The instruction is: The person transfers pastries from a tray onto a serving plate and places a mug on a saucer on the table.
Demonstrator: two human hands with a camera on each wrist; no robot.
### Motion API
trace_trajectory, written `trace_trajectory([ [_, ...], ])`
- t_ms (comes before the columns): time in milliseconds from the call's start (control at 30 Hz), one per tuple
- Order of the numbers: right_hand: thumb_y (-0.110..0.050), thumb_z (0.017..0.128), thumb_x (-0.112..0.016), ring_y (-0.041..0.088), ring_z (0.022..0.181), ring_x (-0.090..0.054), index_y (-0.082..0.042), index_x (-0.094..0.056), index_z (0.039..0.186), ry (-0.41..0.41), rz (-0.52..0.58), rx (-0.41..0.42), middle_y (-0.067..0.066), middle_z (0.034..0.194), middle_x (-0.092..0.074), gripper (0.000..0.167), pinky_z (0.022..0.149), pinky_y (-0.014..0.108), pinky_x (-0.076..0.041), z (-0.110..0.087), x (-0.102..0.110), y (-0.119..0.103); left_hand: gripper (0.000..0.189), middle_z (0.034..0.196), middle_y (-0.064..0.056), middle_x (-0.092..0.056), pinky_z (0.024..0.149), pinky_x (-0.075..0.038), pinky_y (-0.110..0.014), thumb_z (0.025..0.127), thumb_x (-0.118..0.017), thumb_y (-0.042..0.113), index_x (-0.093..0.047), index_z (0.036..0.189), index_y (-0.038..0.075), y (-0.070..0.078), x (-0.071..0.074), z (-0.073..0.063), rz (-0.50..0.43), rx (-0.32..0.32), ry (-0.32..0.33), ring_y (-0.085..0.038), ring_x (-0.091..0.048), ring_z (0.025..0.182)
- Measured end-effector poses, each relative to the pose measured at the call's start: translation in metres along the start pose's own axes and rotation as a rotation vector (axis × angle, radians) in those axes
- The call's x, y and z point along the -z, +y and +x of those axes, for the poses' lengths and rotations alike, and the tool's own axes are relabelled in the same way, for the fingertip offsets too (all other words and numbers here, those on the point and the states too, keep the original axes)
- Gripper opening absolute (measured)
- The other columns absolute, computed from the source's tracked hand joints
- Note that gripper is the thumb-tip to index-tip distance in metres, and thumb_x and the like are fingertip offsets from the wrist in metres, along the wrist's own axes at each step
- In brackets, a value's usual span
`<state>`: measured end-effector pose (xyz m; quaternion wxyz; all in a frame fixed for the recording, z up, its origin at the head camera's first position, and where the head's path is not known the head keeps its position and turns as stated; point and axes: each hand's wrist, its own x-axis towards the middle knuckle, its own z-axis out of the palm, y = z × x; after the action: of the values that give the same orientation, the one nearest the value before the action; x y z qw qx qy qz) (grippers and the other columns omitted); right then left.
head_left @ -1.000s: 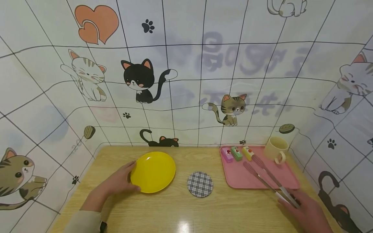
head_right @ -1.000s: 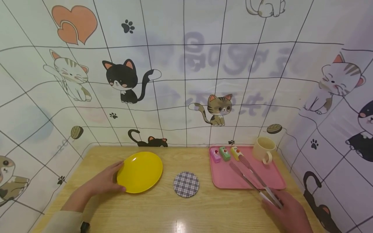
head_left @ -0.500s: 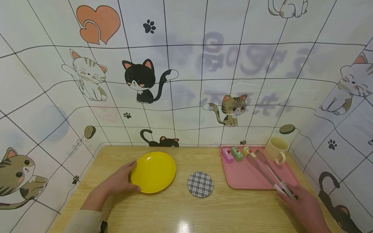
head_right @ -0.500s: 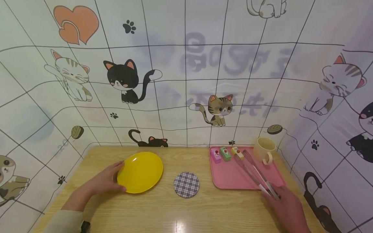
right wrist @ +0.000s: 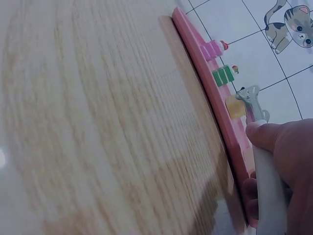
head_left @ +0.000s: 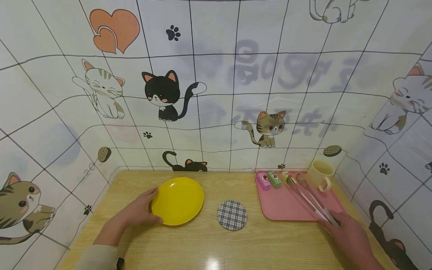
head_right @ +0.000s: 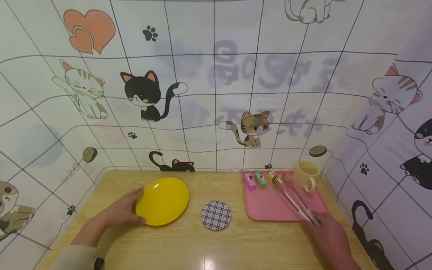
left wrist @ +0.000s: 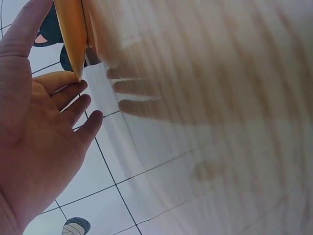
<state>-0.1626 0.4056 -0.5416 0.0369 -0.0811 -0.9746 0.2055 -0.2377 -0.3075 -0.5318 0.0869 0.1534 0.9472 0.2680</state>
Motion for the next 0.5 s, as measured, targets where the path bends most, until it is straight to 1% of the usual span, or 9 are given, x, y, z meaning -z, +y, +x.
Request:
trace_trajectory([
  [133, -0.050, 0.100, -0.081, 0.021, 0.075, -0.053, 0.012, -0.064, 0.143, 0.002, -0.005, 0.023, 0.004, 0.088, -0.065, 0.077, 0.063, 0.038, -0.044, 0.0008, 0.0014, -0.0013, 0.126, 0.175, -0.027, -0.035, 0.126, -0.032, -0.071, 0.075, -0.101, 0.054, -0.039, 0.166, -0.009, 0.0008, 0.0009, 0.0001, 0.006, -0.003, 0.002, -0.053, -0.034, 0.159],
  [267, -0.049, 0.100, -0.081, 0.022, 0.075, -0.054, 0.012, -0.064, 0.143, -0.007, 0.007, 0.015, 0.005, 0.088, -0.066, 0.077, 0.063, 0.039, -0.045, 0.0017, 0.0004, -0.0016, 0.127, 0.174, -0.028, -0.035, 0.126, -0.032, -0.071, 0.075, -0.101, 0.054, -0.039, 0.166, -0.009, 0.0008, 0.0014, 0.0008, 0.011, -0.006, 0.001, -0.054, -0.034, 0.159],
  [367, -0.047, 0.100, -0.081, 0.023, 0.077, -0.059, 0.012, -0.067, 0.141, 0.012, 0.008, 0.032, 0.006, 0.090, -0.069, 0.073, 0.064, 0.043, -0.050, 0.0019, -0.0016, -0.0006, 0.127, 0.174, -0.029, -0.036, 0.126, -0.033, -0.071, 0.075, -0.101, 0.054, -0.040, 0.165, -0.010, 0.0002, 0.0013, 0.0018, 0.019, -0.013, 0.003, -0.054, -0.035, 0.158],
  [500, -0.043, 0.102, -0.080, 0.023, 0.078, -0.063, 0.011, -0.070, 0.136, 0.030, 0.014, 0.070, 0.007, 0.091, -0.071, 0.065, 0.065, 0.047, -0.053, 0.0012, -0.0038, 0.0007, 0.126, 0.173, -0.030, -0.037, 0.126, -0.033, -0.071, 0.075, -0.101, 0.055, -0.041, 0.164, -0.011, 0.0002, 0.0011, 0.0023, 0.033, -0.017, 0.005, -0.054, -0.036, 0.157],
])
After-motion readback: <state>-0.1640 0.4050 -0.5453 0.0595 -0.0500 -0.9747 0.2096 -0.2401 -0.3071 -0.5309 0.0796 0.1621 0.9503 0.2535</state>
